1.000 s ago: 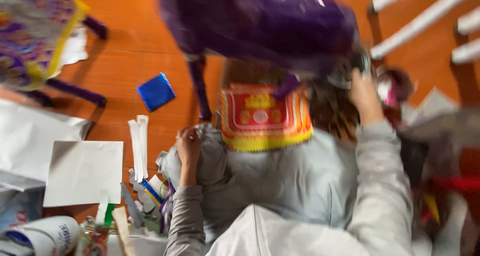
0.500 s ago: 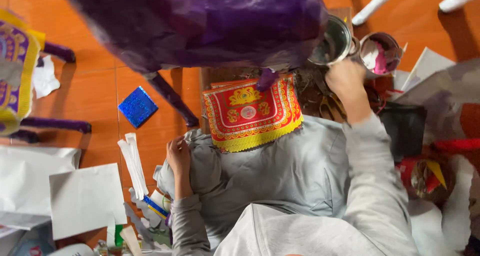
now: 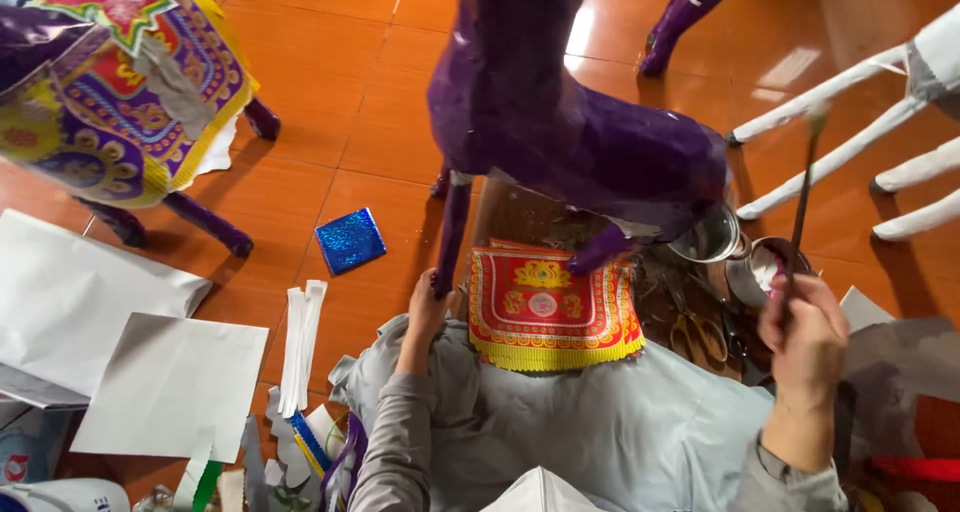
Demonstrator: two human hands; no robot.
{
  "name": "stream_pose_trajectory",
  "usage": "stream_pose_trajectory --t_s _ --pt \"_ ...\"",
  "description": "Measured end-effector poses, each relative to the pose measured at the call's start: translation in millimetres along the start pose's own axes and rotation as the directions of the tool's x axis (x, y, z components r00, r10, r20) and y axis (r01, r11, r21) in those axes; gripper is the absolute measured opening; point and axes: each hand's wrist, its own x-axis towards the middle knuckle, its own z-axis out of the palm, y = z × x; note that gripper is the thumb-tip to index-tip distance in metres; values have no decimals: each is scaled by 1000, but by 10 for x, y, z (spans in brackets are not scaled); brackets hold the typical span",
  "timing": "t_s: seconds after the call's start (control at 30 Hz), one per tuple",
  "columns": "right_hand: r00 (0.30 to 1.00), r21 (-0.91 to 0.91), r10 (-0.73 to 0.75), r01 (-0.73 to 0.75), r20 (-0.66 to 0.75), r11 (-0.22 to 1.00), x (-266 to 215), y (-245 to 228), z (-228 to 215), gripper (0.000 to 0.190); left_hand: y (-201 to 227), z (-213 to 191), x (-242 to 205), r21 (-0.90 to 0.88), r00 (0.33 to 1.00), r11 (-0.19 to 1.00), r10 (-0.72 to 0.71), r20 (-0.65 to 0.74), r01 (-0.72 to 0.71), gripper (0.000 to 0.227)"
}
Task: Applying decorative paper and fabric ornaments onto a large purple paper horse frame.
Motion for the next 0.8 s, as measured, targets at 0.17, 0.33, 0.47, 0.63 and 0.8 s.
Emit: stream_pose_trajectory --t_s 0.17,0.33,0.47,0.63,0.8 --pt "956 69 -155 142 248 987 -122 -690 1413 27 45 -55 4 14 990 989 144 0 -144 59" --pt "801 94 -345 345 490 934 -163 -1293 2500 26 -39 -33 13 36 992 991 127 -10 -126 52" --pt "774 69 -384 407 503 911 -133 -1431 2910 23 -75 -14 29 73 996 994 84 -10 -84 44" --pt "806 100 -343 339 482 936 -127 -1311 2959 24 -50 -17 37 85 999 995 49 -6 -48 43" --pt "794 98 -364 365 488 926 -67 -1461 3017 27 -40 -29 17 104 1000 994 22 19 -24 40"
